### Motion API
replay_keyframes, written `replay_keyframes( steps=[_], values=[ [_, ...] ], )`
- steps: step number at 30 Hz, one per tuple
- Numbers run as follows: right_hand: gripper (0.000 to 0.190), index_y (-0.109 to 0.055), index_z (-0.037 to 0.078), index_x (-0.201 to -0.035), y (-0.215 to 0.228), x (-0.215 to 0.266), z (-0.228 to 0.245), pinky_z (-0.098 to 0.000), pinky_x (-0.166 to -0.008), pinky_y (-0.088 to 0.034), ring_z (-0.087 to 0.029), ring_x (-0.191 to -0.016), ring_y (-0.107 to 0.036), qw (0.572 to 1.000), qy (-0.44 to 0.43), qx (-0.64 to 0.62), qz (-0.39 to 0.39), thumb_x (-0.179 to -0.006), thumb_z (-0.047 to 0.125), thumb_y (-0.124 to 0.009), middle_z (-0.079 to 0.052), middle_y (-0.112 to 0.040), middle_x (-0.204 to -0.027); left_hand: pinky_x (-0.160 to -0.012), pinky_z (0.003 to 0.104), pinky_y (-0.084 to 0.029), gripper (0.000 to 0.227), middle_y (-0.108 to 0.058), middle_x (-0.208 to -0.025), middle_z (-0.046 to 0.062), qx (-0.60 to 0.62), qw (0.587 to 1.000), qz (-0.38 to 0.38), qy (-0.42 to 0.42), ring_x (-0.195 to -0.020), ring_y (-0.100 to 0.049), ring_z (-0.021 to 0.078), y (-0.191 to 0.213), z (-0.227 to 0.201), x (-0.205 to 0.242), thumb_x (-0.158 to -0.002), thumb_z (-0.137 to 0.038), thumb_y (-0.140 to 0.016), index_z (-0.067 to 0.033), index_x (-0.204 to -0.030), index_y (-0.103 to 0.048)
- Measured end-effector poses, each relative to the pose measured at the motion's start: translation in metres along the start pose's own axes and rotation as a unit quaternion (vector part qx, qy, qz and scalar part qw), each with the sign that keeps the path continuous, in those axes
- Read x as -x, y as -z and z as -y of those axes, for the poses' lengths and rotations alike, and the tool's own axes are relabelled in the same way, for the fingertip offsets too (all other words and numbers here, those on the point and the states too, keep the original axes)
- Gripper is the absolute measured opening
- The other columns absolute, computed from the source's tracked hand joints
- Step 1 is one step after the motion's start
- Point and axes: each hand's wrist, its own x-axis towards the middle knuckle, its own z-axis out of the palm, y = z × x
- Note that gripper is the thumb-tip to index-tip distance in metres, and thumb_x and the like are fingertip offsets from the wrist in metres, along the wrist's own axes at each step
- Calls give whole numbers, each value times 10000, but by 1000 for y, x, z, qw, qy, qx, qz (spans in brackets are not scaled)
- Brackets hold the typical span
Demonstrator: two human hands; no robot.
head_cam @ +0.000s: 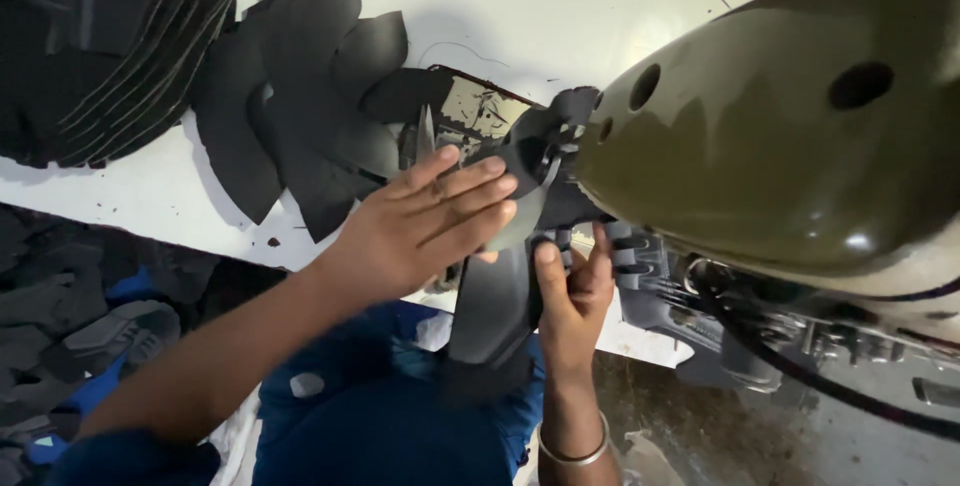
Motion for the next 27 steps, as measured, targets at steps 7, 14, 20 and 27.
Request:
replay_keyframes(
  steps=[7,14,20,27],
  values=[
    [651,-345,-22,-1576,-21,-5,23,-208,-820,-478,-82,-926,-615,999,10,-39,0,-1016,78,-662,-80,-697,-1079,-1253,452,-343,400,-602,-1486,86,5,1000,-9,-22,-1443,-512,235,1,13,-10,-1014,-234,-749,-65,-1363,-648],
    [531,-463,-5,-1524,-31,-23,50,-228,-893,-502,-100,-1009,-649,997,30,-63,27,-1031,31,-659,-92,-718,-1188,-1260,454,-358,391,-601,-1490,66,-15,1000,-5,-23,-1449,-506,216,0,17,-19,-1022,-220,-743,-74,-1374,-656],
    [393,-645,0,-1342,-10,-55,53,-292,-1075,-481,-147,-1189,-633,993,92,1,77,-976,65,-774,-77,-683,-1308,-1242,437,-380,352,-640,-1451,83,-45,999,-24,-14,-1433,-532,227,-5,11,-21,-1058,-236,-726,-65,-1361,-673],
    [337,-748,45,-1163,35,-92,57,-327,-929,-551,-189,-1027,-706,943,112,304,70,-894,224,-844,-82,-754,-1150,-1173,446,-411,363,-662,-1395,134,-102,993,-56,3,-1367,-581,274,-18,-16,-17,-1063,-291,-716,-26,-1308,-681]
  ],
)
